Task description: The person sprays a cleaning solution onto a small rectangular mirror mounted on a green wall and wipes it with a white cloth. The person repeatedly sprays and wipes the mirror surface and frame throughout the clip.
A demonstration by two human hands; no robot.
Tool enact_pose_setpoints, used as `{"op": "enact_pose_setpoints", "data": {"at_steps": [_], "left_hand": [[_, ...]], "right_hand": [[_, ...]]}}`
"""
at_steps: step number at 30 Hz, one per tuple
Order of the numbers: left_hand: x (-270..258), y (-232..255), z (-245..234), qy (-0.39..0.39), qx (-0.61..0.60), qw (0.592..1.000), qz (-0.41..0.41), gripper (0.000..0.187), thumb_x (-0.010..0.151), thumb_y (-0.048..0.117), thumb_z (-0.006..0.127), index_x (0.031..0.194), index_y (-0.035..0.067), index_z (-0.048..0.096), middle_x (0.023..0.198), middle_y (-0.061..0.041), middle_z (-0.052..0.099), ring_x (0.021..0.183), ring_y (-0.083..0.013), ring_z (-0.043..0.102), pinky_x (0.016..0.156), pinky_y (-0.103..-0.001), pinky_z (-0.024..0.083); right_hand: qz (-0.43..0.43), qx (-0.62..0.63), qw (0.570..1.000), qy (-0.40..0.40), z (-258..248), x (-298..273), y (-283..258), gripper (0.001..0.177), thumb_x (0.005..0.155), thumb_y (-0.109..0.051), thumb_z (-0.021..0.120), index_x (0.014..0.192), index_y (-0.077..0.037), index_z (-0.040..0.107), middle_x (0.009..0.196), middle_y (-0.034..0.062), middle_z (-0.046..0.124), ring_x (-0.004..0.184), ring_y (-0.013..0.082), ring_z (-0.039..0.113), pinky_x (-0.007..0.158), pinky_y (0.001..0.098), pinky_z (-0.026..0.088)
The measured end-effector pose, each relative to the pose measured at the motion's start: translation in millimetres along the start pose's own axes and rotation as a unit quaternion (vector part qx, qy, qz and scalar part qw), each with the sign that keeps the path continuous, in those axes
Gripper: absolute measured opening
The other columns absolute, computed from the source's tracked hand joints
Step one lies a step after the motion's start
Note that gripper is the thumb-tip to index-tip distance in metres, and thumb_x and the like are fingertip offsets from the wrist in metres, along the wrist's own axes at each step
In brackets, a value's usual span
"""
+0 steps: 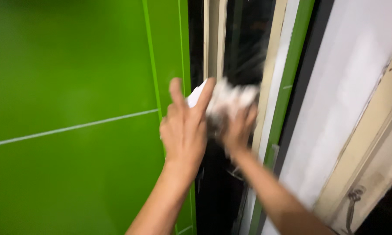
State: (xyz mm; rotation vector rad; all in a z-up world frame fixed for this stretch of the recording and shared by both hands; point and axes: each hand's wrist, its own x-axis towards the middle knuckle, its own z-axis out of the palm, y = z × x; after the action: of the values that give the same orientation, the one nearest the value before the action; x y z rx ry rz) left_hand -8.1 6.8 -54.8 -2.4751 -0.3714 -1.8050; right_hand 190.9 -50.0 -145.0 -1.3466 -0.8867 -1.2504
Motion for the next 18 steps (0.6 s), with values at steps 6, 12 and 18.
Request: {"op": "enact_pose_setpoints", "data": {"at_steps": [6,12,18], "left_hand": [[-26,18,5,-0.124,-0.051,0.99,-0.05,0.082,0.081,0.002,0.061,0.152,0.036,0.04,0.107,-0.017,0.055,0.073,-0.0372,0.067,0.055,-0.051,0.057],[-42,16,6,-0.141,-0.05,0.984,-0.093,0.077,0.085,0.009,0.065,0.153,0.032,0.037,0.104,-0.019,0.054,0.073,-0.0394,0.066,0.054,-0.054,0.056],[-41,14,0,-0.135,-0.036,0.986,-0.097,0.081,0.082,0.007,0.064,0.154,0.031,0.036,0.1,-0.018,0.053,0.074,-0.0391,0.066,0.052,-0.053,0.056]], "right_hand": [[-0.094,-0.136,0.986,-0.039,-6,87,-14,0.044,0.081,0.005,0.068,0.122,-0.011,0.075,0.137,0.0106,0.061,0.132,0.04,0.052,0.116,0.0558,0.037],[-0.142,-0.165,0.972,-0.09,-25,-76,-7,0.04,0.08,-0.006,0.077,0.119,-0.011,0.074,0.128,0.0093,0.063,0.125,0.0408,0.051,0.107,0.0552,0.043],[-0.182,-0.185,0.963,-0.069,-18,-39,2,0.027,0.088,0.0,0.076,0.111,-0.014,0.08,0.131,0.0032,0.064,0.127,0.0401,0.05,0.108,0.0464,0.045]]}}
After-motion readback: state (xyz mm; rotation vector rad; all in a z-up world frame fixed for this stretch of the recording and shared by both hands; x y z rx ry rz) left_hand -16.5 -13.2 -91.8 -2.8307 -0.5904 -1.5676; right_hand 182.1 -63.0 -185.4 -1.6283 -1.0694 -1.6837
